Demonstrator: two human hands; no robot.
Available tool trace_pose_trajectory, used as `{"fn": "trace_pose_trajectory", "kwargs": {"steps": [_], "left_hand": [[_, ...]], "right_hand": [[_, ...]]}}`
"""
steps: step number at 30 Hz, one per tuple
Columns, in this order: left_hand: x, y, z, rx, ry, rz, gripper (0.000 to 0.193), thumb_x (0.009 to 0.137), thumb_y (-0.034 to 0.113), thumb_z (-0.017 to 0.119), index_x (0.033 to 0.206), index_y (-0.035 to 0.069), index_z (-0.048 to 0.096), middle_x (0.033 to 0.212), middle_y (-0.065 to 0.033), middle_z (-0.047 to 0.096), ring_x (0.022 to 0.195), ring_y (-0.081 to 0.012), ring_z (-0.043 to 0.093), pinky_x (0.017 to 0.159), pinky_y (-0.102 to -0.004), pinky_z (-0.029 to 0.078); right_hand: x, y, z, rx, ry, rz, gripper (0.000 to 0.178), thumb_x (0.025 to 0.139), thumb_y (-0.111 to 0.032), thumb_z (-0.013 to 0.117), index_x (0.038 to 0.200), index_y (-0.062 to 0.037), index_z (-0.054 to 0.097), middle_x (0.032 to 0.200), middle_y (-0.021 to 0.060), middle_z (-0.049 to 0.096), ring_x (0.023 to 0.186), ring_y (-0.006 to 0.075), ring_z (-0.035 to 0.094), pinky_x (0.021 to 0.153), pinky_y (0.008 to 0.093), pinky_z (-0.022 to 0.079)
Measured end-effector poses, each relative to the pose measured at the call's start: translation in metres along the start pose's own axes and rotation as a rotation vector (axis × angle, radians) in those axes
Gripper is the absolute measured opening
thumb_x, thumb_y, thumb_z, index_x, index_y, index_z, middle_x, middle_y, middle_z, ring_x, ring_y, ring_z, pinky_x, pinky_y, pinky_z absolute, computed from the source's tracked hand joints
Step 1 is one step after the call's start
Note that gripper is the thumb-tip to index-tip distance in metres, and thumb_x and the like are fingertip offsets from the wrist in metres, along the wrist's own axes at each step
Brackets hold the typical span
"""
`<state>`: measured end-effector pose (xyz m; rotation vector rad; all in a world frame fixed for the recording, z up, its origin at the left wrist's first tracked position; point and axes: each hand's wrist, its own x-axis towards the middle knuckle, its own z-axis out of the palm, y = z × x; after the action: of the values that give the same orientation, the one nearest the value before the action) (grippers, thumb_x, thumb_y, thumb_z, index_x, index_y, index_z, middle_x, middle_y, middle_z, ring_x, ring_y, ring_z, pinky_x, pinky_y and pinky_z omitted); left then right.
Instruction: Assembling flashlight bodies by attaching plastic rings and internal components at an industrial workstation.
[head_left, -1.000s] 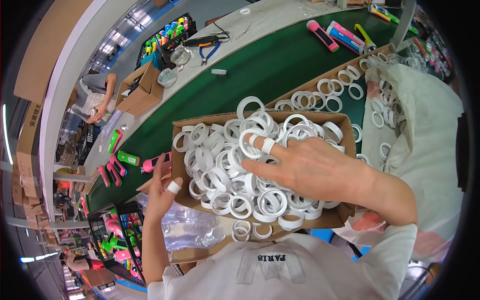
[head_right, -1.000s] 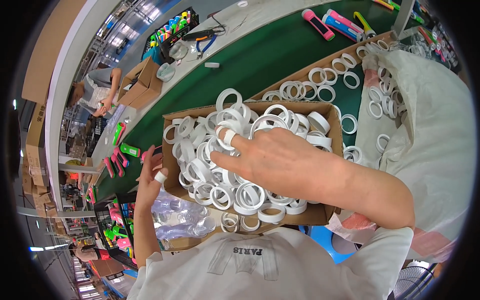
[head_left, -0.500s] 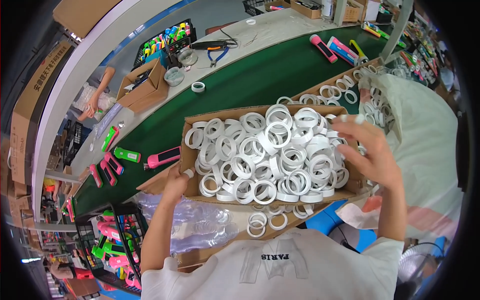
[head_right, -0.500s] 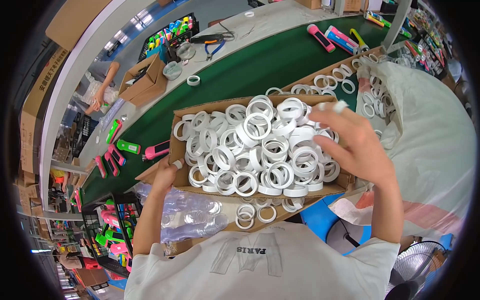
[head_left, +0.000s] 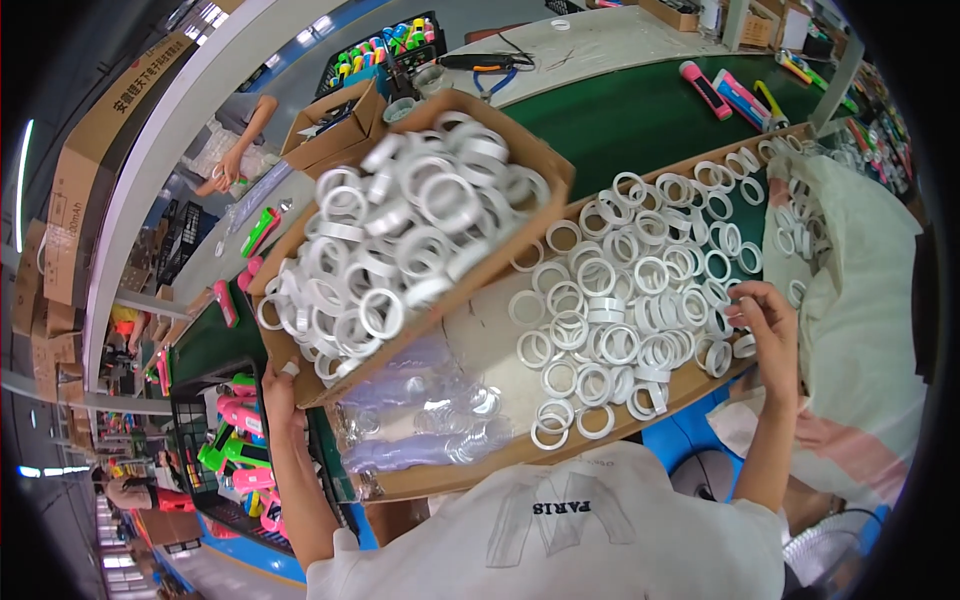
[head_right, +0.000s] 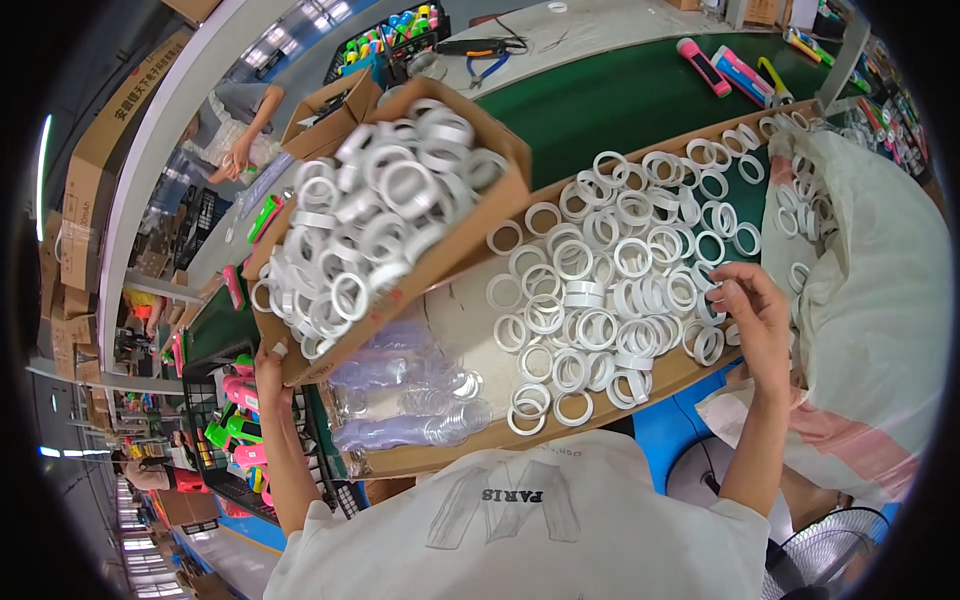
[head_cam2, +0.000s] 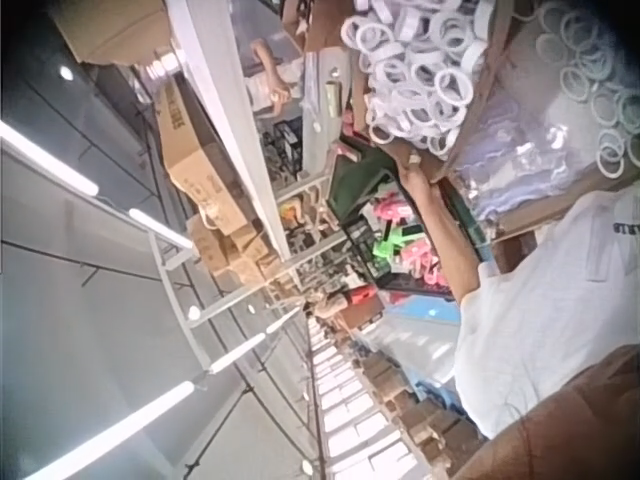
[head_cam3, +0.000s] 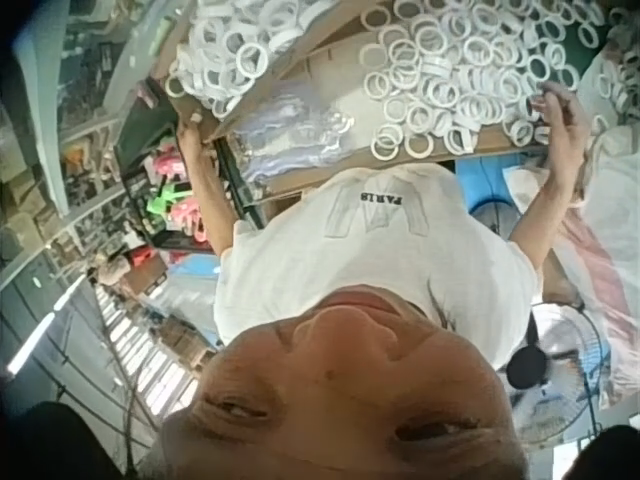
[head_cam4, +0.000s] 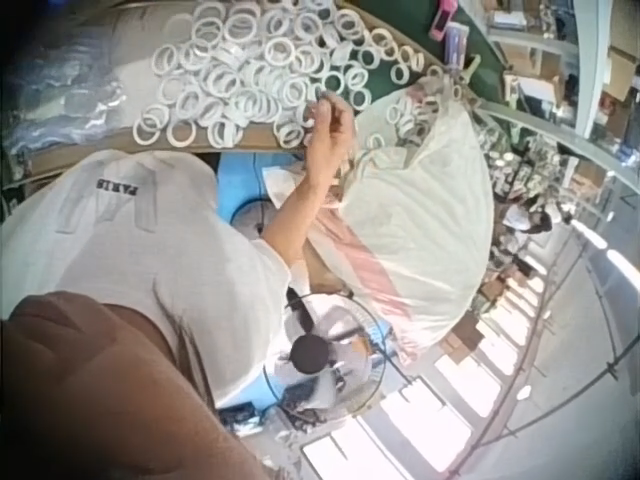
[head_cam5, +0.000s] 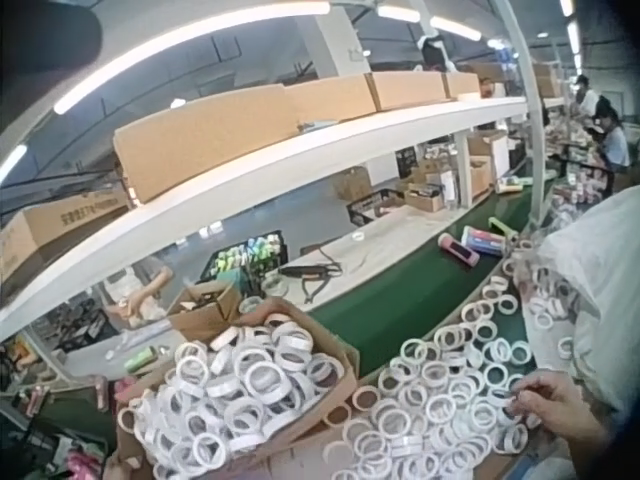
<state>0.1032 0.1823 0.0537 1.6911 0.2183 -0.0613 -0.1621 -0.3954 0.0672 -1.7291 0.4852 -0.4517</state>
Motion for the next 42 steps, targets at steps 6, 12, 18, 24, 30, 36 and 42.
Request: {"fn": "trace_pose_trajectory", "kwargs": {"steps": [6,12,18,24,30,36,42], "left_hand": [[0.027,0.005,-0.065,-0.172,0.187,-0.045,0.037,0.088,0.005,0.052,0.126,0.004,0.048,0.114,-0.0109,0.061,0.094,-0.0252,0.066,0.073,-0.0388,0.059],[0.097,0.029,-0.127,-0.247,0.269,-0.054,0.034,0.090,0.011,0.044,0.121,0.002,0.050,0.110,-0.0154,0.062,0.096,-0.0323,0.065,0.068,-0.0477,0.058],[0.168,0.022,-0.144,-0.274,0.316,-0.110,0.035,0.091,0.014,0.043,0.123,0.002,0.048,0.110,-0.0181,0.060,0.094,-0.0378,0.064,0.072,-0.0497,0.057],[0.234,-0.008,-0.178,-0.147,0.486,-0.183,0.036,0.088,0.013,0.043,0.124,0.007,0.048,0.113,-0.0187,0.057,0.092,-0.0378,0.063,0.067,-0.0506,0.056],[0.262,-0.041,-0.167,-0.086,0.435,-0.293,0.036,0.091,0.017,0.045,0.127,0.012,0.047,0.116,-0.0149,0.058,0.098,-0.0338,0.062,0.073,-0.0513,0.056],[0.277,-0.050,-0.194,0.263,0.497,-0.215,0.049,0.085,0.023,0.056,0.130,0.007,0.044,0.116,-0.0164,0.058,0.100,-0.0391,0.061,0.080,-0.0556,0.052],[0.233,0.015,0.051,0.988,0.578,1.051,0.052,0.079,0.012,0.061,0.128,-0.002,0.046,0.115,-0.0201,0.061,0.105,-0.0359,0.059,0.091,-0.0472,0.046]], "right_hand": [[-0.009,0.027,0.040,-0.200,-0.097,-0.034,0.016,0.090,-0.009,0.058,0.101,0.0011,0.062,0.090,0.0066,0.065,0.076,0.0125,0.061,0.069,0.0253,0.048],[-0.035,0.047,0.069,-0.385,-0.077,-0.208,0.015,0.087,-0.005,0.060,0.100,0.0011,0.062,0.086,0.0135,0.062,0.068,0.0224,0.061,0.060,0.0288,0.048],[-0.068,0.063,0.097,-0.531,0.144,-0.196,0.018,0.085,0.000,0.059,0.103,0.0006,0.060,0.105,0.0220,0.058,0.092,0.0345,0.061,0.078,0.0374,0.049],[-0.074,0.068,0.114,-0.646,0.200,-0.291,0.017,0.084,0.002,0.057,0.101,0.0011,0.060,0.111,0.0221,0.055,0.098,0.0372,0.059,0.079,0.0394,0.050],[-0.070,0.071,0.124,-0.716,0.250,-0.254,0.013,0.084,0.000,0.057,0.096,0.0012,0.062,0.103,0.0209,0.058,0.092,0.0359,0.061,0.075,0.0386,0.051],[-0.067,0.074,0.123,-0.647,0.252,-0.177,0.014,0.084,-0.001,0.057,0.097,0.0013,0.062,0.106,0.0215,0.058,0.092,0.0370,0.060,0.078,0.0388,0.049],[-0.063,0.066,0.123,-0.790,0.195,-0.175,0.028,0.072,-0.011,0.072,0.097,-0.0034,0.063,0.105,0.0202,0.057,0.092,0.0388,0.058,0.079,0.0421,0.048]]}}
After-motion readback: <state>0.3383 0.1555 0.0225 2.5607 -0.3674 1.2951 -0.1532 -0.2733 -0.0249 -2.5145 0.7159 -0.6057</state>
